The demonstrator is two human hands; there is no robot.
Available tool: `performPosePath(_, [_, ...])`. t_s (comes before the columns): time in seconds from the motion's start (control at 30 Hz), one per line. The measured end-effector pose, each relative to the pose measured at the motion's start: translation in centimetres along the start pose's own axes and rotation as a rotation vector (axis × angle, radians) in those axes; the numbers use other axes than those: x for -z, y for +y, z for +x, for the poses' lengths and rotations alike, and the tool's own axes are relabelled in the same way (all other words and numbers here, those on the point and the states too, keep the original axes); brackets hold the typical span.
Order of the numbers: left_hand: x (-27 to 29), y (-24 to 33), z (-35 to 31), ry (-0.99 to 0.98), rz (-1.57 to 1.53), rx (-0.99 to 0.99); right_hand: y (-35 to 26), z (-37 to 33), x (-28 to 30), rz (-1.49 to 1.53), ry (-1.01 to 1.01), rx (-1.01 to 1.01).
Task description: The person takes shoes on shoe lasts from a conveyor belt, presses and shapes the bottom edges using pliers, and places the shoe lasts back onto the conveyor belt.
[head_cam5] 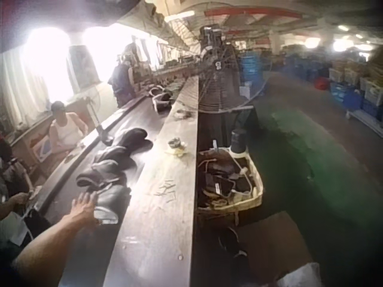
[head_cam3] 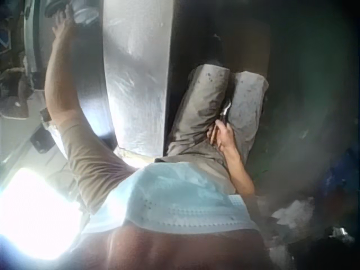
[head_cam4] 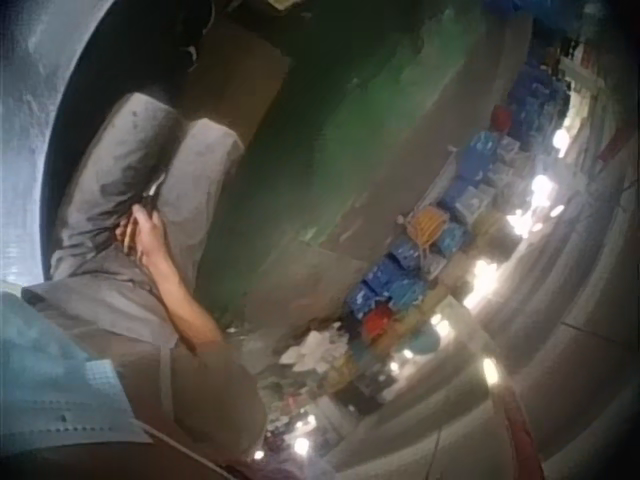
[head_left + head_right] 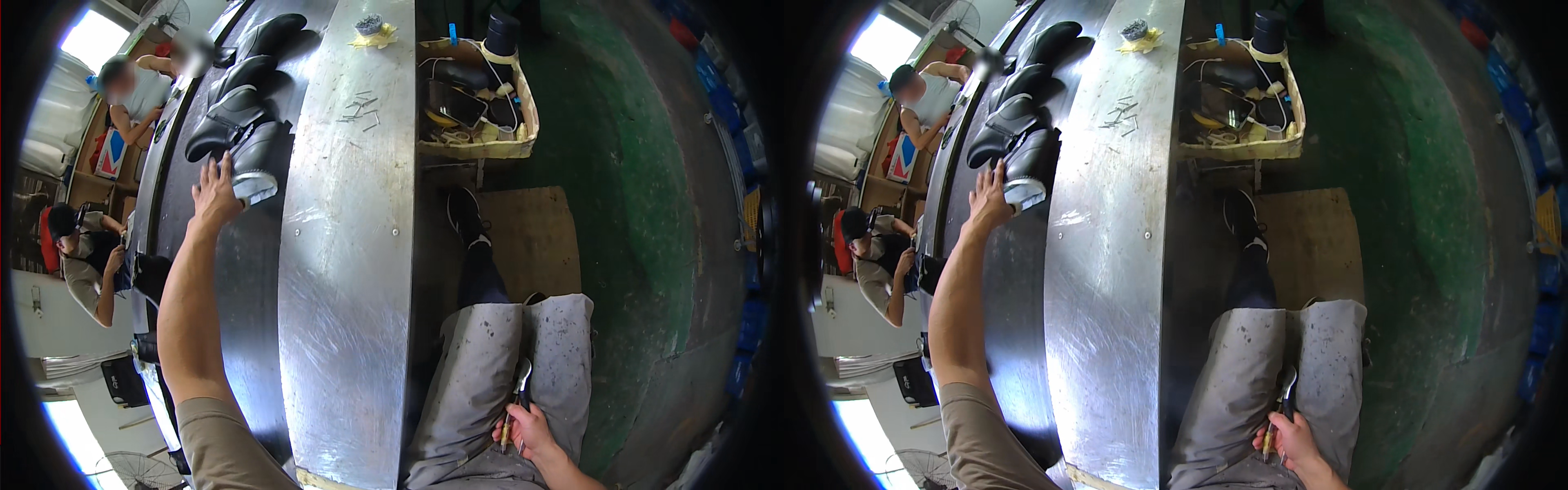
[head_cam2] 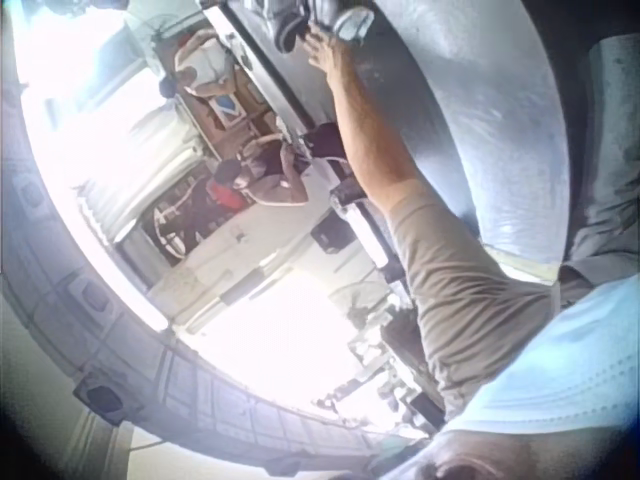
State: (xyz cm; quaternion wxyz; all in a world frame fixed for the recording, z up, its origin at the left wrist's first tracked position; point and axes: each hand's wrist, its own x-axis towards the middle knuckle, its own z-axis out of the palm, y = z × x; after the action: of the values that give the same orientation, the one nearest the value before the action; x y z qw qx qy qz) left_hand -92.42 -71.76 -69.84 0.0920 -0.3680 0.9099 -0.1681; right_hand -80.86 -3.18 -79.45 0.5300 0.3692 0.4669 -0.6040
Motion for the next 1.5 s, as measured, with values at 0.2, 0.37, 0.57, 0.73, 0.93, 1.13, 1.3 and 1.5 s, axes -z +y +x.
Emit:
performPosePath(0.2, [0.6, -1.5, -0.2, -0.034, 0.034, -0.120, -0.1, -0.2, -0.7, 0.007, 0.019, 0.015])
performPosePath(0.37, [0.0, -2.4, -3.6, -0.174, 0.001, -0.081, 0.1, 0.1, -0.9, 0.037, -0.014, 0.052])
performPosePath(0.57, [-1.5, -5.3, -10.2, -0.198, -0.723, 0.305, 1.1, -0.2, 0.1, -0.030, -0.090, 0.098])
performPosePath(0.73, [4.9, -3.1, -22.8, -0.384, -1.621, 0.245, -0.6, -4.6, 1.6, -0.258, -0.264, 0.302])
performPosePath(0.93, [9.3, 9.2, -41.7, -0.352, -1.991, 0.058, -6.8, -7.7, -1.0, -0.522, -0.414, 0.599])
performPosePath(1.13, [8.9, 22.1, -52.6, -0.486, -2.103, -0.125, -8.3, -12.1, -1.7, -0.890, -0.364, 1.159])
performPosePath(1.3, [8.8, 24.8, -56.0, -0.668, -1.693, -0.459, -8.2, -12.6, 4.7, -0.912, -0.297, 1.019])
performPosePath(1.5, [10.0, 28.4, -50.7, -0.596, -1.805, -0.468, -5.3, -10.3, 7.3, -0.912, -0.096, 1.049])
